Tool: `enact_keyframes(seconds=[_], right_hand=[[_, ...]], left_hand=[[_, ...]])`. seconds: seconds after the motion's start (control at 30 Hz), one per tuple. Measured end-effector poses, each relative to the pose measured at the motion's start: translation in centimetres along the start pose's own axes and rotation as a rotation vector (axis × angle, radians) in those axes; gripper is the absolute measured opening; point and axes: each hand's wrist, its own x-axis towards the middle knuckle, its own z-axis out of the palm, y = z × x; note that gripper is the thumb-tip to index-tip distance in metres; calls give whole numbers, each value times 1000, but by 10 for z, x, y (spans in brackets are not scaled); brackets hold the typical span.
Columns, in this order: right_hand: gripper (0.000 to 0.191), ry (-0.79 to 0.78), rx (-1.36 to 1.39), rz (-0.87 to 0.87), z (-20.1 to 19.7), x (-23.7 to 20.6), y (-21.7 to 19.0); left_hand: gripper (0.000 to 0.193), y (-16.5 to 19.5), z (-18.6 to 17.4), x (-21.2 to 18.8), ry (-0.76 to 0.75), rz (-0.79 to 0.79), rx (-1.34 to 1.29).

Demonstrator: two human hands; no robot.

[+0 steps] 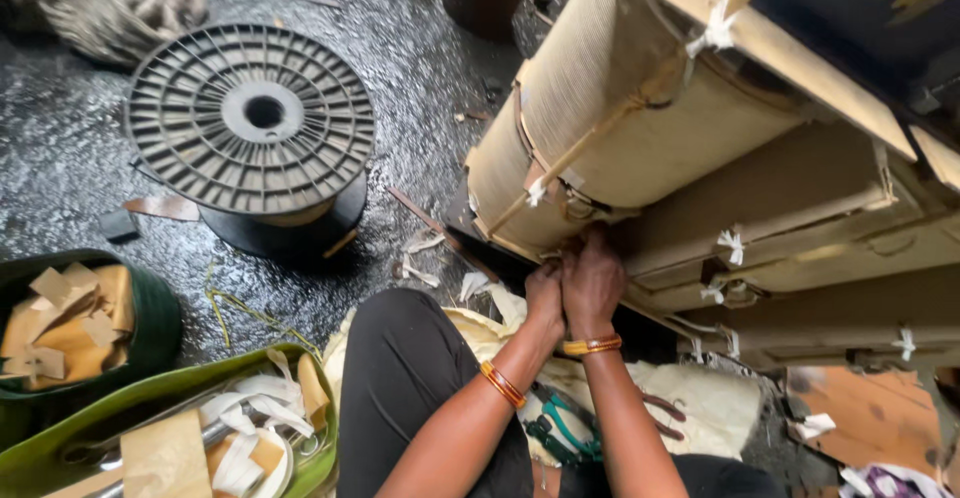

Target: The person sits on the floor and wraps beige tape around the cylindrical body of a drum. They repeatedly tear off strips of tape, fold them, and press them onto the drum surface to secure it.

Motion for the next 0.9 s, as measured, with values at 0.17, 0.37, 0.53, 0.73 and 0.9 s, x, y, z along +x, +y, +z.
enact_keyframes(seconds=[0.17,0.37,0.53,0.73,0.9], right_hand=[[26,-52,129,75,8,-2,8],[11,18,155,-221,15,-6,19],[15,35,214,-395,9,-4,26],[25,2,-55,-251,6,-8,36],[26,-160,-108,-70,24,-6,34]], left_hand=[[16,6,5,-8,-4,-61,-105],[18,7,6,-12,-6,21,7],[21,3,6,-7,-12,30,-40],[20,-5,3,-1,-64,32,-61],[15,0,6,-7,-21,-13,-39]])
